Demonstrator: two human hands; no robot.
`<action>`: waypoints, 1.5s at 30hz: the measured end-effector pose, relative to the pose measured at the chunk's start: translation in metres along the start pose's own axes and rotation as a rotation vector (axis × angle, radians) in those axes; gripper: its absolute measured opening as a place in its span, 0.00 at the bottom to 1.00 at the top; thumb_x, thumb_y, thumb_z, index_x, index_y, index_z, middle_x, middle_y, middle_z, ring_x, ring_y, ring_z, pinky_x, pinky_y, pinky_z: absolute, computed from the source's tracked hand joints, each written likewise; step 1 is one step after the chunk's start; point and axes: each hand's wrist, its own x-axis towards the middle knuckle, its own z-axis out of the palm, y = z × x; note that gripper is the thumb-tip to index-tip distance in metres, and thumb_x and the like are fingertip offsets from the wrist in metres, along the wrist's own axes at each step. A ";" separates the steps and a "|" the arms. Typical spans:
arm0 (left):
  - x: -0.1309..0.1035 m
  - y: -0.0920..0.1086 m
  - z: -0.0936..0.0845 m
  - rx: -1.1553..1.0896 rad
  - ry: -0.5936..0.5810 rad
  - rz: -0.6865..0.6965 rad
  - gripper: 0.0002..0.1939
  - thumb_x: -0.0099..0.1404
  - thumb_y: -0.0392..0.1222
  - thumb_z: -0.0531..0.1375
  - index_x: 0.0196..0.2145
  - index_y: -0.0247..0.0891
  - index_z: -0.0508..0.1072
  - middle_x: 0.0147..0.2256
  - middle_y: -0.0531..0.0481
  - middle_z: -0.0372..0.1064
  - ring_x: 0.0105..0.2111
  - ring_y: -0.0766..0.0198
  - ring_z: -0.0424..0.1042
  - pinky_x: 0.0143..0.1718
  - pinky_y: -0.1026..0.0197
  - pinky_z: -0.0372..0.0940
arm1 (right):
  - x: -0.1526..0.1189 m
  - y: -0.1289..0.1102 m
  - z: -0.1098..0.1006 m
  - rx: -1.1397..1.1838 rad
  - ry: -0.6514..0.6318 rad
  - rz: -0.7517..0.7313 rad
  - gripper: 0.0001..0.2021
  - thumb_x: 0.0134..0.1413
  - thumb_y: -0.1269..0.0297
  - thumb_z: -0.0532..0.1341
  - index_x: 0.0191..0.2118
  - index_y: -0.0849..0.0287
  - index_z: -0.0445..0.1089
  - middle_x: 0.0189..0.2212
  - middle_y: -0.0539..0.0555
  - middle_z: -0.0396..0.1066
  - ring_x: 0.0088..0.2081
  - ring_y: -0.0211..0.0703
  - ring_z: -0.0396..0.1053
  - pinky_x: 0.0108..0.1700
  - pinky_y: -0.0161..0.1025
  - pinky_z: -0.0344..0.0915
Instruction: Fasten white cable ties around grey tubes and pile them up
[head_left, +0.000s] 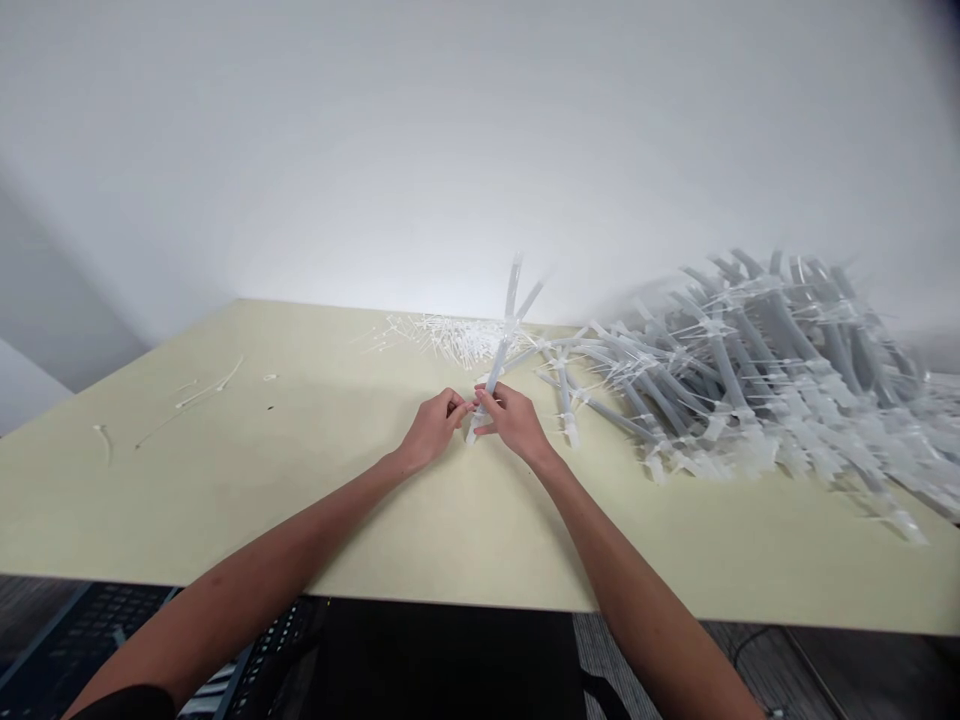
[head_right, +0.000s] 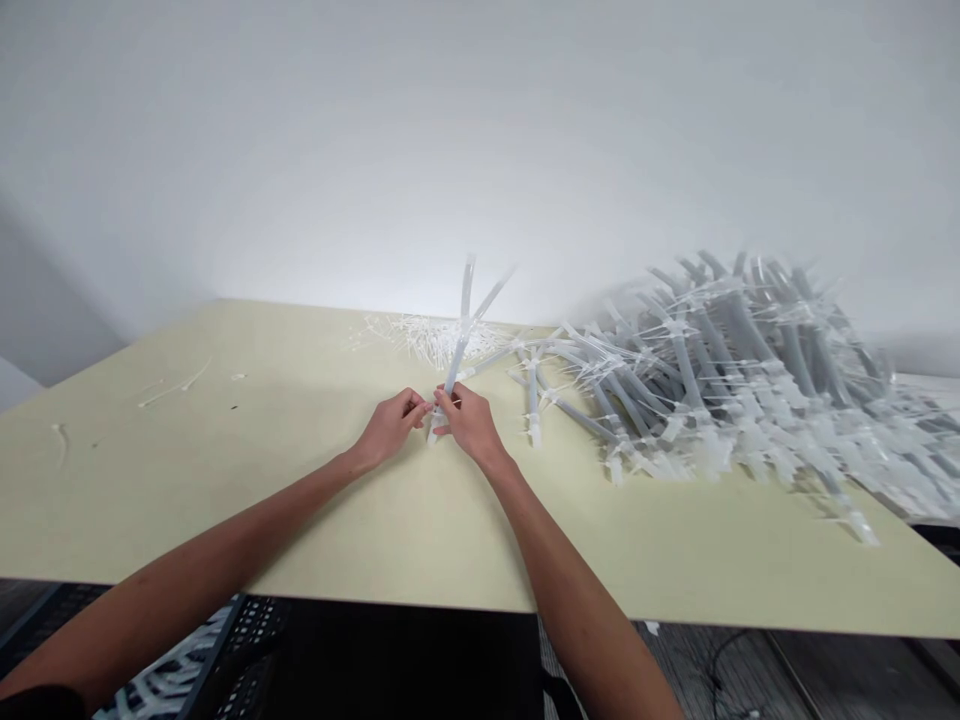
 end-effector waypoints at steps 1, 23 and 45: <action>0.000 -0.001 0.000 0.003 0.003 0.000 0.13 0.60 0.51 0.52 0.27 0.38 0.62 0.24 0.54 0.64 0.25 0.66 0.64 0.29 0.64 0.57 | 0.000 0.000 0.001 0.042 -0.019 0.011 0.17 0.51 0.51 0.54 0.40 0.58 0.66 0.34 0.54 0.66 0.37 0.42 0.67 0.28 0.36 0.72; 0.010 -0.023 -0.019 -0.567 -0.288 -0.150 0.16 0.55 0.50 0.60 0.31 0.32 0.67 0.29 0.48 0.65 0.29 0.68 0.65 0.40 0.56 0.62 | -0.004 -0.003 -0.003 0.175 -0.196 0.051 0.14 0.42 0.59 0.62 0.37 0.57 0.62 0.36 0.51 0.63 0.36 0.38 0.67 0.36 0.40 0.72; 0.009 -0.019 -0.016 -0.507 -0.317 -0.137 0.16 0.55 0.50 0.59 0.30 0.33 0.67 0.28 0.49 0.65 0.28 0.67 0.65 0.39 0.57 0.62 | -0.003 -0.004 -0.004 0.229 -0.221 0.066 0.16 0.39 0.60 0.65 0.35 0.58 0.63 0.31 0.49 0.63 0.34 0.38 0.67 0.37 0.42 0.71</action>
